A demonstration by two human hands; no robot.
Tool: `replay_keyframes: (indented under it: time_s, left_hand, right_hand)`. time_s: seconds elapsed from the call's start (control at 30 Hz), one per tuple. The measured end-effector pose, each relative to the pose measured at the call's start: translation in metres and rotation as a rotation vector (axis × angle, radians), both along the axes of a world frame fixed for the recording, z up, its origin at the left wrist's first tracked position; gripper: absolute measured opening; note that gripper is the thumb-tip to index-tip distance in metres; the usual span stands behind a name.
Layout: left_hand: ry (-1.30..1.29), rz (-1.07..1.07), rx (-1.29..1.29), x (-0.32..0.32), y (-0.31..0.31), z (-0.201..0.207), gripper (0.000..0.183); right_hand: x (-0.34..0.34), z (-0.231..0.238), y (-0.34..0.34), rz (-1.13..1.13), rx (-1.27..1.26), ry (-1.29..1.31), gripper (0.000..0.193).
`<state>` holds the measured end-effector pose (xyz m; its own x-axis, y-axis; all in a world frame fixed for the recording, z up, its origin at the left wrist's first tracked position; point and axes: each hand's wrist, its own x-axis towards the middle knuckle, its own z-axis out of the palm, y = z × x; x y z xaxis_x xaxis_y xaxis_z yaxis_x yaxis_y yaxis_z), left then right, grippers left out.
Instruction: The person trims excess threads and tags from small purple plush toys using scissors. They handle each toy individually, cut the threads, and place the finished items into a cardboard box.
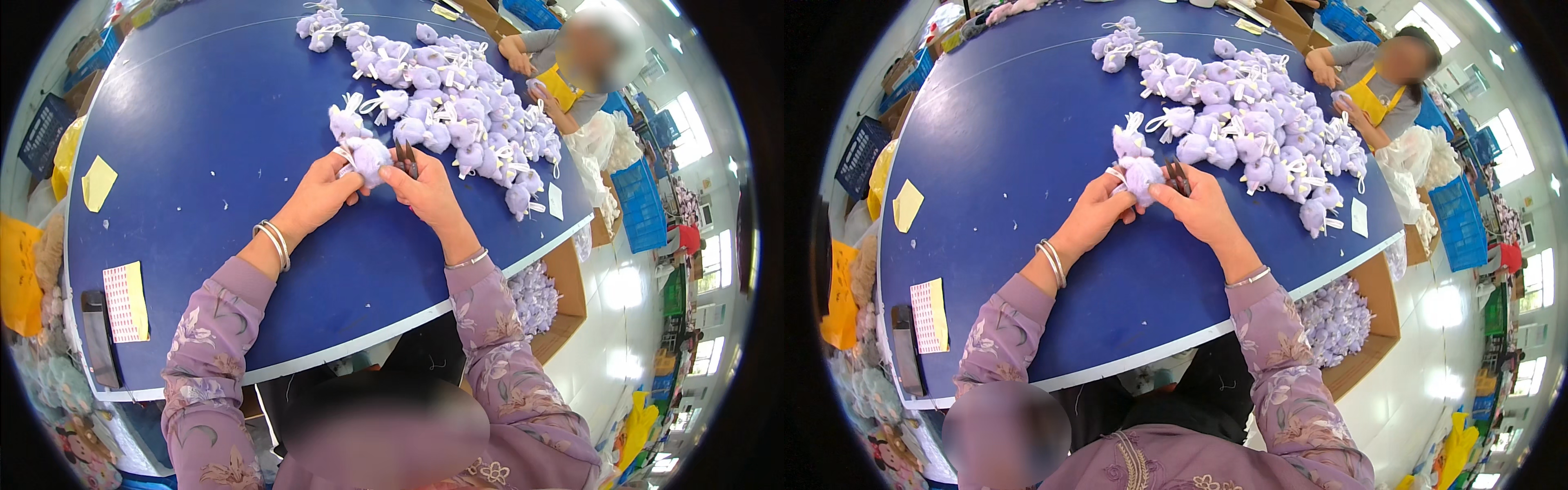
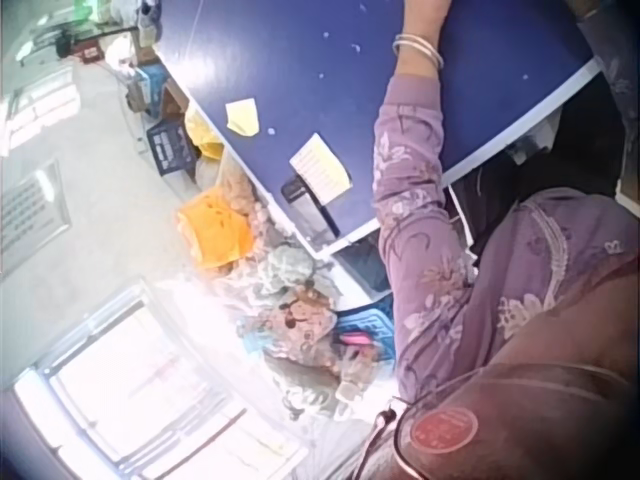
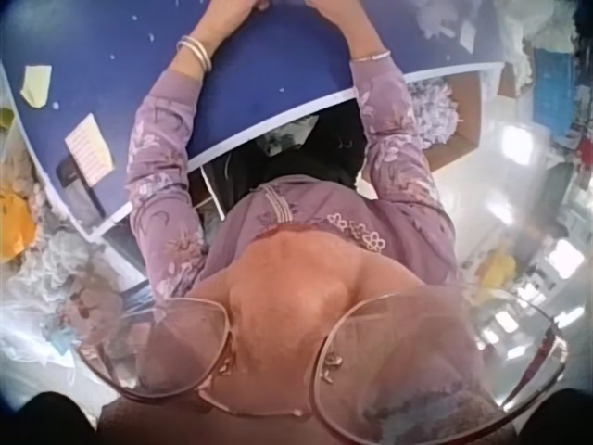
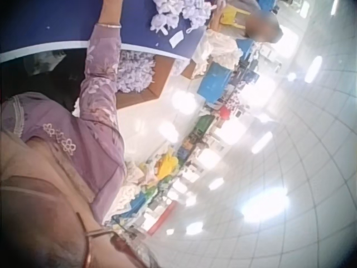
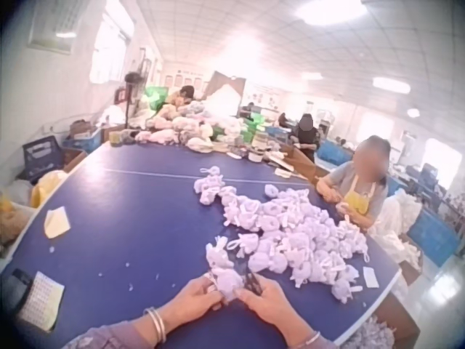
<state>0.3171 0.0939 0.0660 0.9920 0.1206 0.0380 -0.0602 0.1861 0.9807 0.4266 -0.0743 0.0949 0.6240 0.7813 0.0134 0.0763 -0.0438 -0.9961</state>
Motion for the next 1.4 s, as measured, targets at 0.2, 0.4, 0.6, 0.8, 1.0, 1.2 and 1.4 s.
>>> replay_keyframes:
  time_s: [0.2,0.4,0.6,0.8,1.0,1.2,1.4]
  left_hand:
    - [-0.092,0.050,-0.090,-0.002,-0.009,0.008,0.050]
    - [-0.050,0.013,0.081,-0.003,-0.009,0.007,0.048]
    - [-0.005,0.011,0.166,-0.001,-0.014,0.010,0.038]
    - [-0.004,0.065,0.102,-0.007,-0.018,0.016,0.056]
    - [-0.094,0.165,0.002,0.000,-0.021,0.014,0.055]
    - [-0.221,0.625,0.418,0.016,0.001,0.004,0.039]
    - [-0.113,0.560,0.631,0.029,0.017,-0.007,0.058]
  right_hand:
    - [0.001,0.000,0.000,0.046,0.038,0.019,0.018]
    - [-0.004,0.005,0.002,0.004,-0.039,-0.134,0.017]
    - [-0.007,0.008,-0.001,0.032,-0.102,-0.151,0.016]
    - [-0.001,0.018,-0.007,-0.145,-0.053,-0.129,0.010]
    - [0.048,0.034,-0.063,0.089,0.809,0.344,0.038]
    - [0.036,0.000,0.028,-0.234,-0.005,-0.367,0.035]
    - [0.041,-0.033,0.062,-0.223,-0.106,-0.722,0.033]
